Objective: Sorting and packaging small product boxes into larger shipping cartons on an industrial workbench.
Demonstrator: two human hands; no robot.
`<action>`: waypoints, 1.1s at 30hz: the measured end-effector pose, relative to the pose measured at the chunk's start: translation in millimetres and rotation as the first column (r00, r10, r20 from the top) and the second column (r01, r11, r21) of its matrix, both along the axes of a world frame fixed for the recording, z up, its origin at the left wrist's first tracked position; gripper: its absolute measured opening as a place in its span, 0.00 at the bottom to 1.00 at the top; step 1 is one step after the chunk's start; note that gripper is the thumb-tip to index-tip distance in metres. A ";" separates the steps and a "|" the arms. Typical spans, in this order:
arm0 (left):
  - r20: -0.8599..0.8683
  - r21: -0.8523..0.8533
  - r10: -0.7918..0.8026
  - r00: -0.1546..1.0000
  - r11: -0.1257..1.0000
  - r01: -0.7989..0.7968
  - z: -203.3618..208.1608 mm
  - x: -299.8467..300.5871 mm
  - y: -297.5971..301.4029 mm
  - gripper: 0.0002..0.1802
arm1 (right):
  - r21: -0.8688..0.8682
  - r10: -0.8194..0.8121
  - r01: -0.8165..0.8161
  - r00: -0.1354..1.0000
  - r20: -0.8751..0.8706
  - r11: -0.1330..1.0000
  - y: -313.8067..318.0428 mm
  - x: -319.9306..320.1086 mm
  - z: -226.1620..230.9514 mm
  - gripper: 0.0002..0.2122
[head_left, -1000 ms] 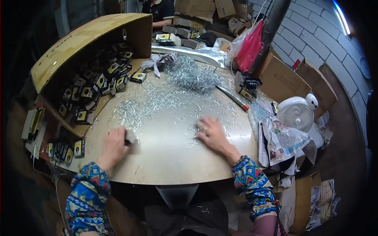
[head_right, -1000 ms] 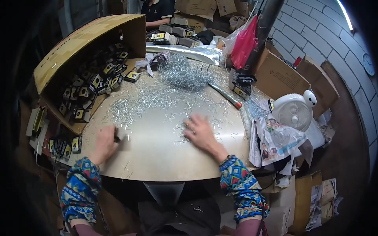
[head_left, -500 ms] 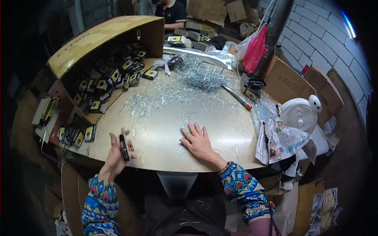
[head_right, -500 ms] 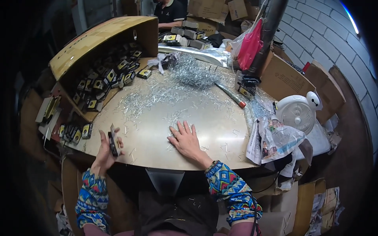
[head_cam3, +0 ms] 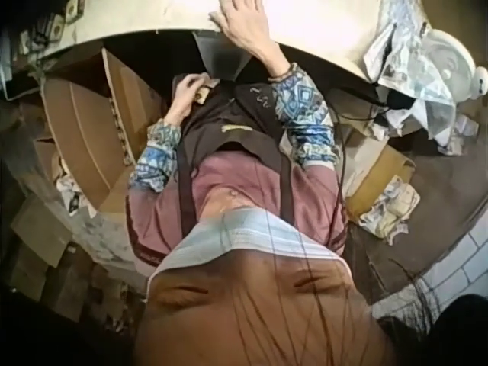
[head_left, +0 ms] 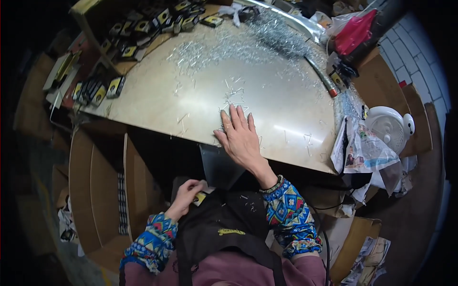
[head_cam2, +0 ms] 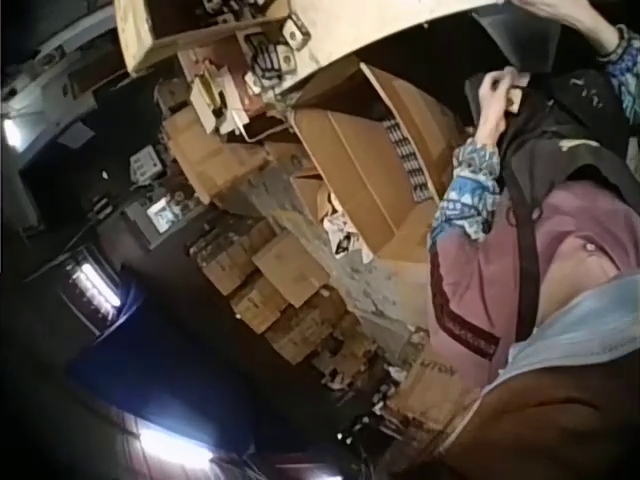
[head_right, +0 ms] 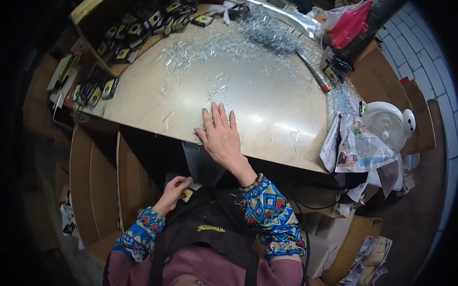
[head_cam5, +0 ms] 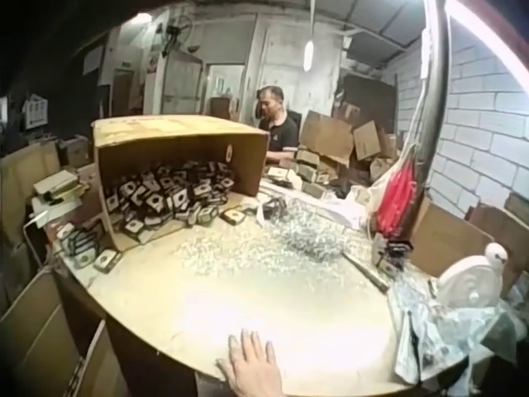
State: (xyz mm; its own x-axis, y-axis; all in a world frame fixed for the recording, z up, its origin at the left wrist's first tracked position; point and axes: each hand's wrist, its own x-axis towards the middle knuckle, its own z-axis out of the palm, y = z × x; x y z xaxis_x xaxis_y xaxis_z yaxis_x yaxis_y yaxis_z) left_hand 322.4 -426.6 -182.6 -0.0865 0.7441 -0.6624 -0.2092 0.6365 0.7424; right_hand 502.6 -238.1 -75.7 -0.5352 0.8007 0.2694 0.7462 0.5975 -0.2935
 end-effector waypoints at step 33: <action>-0.726 0.331 -0.129 0.676 0.796 0.507 -1.4 48.5 -25.0 0.35 | -0.442 0.317 -0.381 0.924 -0.213 0.812 -156.1 24.7 -20.9 0.24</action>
State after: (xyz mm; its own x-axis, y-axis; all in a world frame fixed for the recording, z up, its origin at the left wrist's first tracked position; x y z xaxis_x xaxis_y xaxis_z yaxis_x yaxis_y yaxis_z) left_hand 370.9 -451.6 -184.0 -0.0353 0.9953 -0.0901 0.5782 0.0939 0.8105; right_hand 527.3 -394.2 -96.6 -0.7903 0.6126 -0.0048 0.4524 0.5783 -0.6789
